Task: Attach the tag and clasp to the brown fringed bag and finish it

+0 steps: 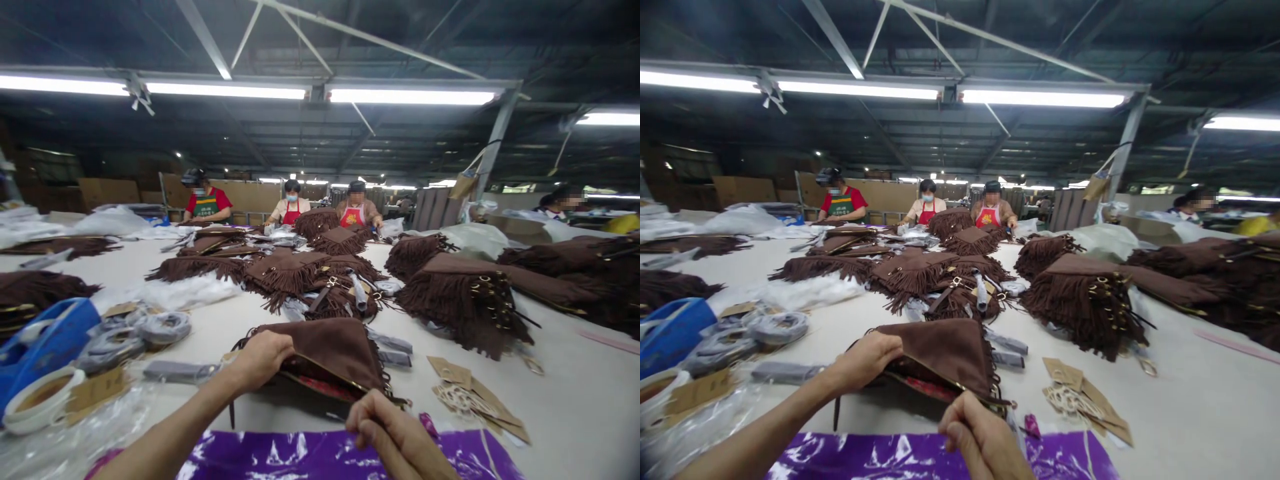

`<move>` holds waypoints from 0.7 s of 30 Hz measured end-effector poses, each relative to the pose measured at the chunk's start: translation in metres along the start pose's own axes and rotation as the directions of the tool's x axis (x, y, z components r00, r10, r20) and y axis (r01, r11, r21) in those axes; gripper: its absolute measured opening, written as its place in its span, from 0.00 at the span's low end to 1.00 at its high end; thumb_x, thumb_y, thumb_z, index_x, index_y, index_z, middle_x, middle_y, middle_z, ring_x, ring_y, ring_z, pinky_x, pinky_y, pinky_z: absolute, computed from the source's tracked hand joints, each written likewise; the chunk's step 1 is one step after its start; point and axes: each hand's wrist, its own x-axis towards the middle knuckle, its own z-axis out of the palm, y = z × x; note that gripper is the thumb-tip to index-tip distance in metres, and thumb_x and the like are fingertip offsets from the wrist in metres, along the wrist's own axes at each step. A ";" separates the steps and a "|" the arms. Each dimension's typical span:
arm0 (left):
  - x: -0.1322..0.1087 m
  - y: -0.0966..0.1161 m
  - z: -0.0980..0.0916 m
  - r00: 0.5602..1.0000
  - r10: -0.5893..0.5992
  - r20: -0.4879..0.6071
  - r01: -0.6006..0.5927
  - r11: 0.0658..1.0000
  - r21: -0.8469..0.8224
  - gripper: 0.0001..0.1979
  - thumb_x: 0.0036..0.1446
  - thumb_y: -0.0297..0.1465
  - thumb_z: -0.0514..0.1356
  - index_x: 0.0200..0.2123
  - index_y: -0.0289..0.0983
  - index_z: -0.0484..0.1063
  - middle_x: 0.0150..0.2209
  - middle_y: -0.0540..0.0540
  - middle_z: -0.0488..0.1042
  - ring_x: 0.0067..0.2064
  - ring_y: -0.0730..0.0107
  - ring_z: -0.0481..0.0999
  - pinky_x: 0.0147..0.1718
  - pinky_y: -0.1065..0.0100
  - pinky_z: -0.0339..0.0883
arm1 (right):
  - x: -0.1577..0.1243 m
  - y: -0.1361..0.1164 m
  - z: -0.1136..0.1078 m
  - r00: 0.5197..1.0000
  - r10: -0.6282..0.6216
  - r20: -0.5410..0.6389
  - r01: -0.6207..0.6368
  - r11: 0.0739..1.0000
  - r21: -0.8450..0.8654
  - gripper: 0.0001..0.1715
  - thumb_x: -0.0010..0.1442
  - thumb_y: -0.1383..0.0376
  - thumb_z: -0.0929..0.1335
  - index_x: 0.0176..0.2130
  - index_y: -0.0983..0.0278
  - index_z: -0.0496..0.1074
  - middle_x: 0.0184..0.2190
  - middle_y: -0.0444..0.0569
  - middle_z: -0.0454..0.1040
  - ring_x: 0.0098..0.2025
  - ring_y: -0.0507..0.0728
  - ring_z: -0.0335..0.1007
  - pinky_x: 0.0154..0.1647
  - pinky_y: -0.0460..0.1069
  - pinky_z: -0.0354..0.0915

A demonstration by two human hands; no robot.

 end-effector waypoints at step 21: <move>0.025 -0.050 0.045 0.928 -0.350 0.128 0.298 0.493 -0.817 0.19 0.44 0.48 0.59 0.23 0.37 0.65 0.20 0.53 0.66 0.24 0.72 0.63 0.24 0.71 0.56 | 0.068 0.014 0.065 0.999 -0.033 0.024 0.038 0.964 -0.265 0.11 0.62 0.69 0.58 0.29 0.61 0.61 0.24 0.43 0.69 0.28 0.53 0.67 0.30 0.46 0.58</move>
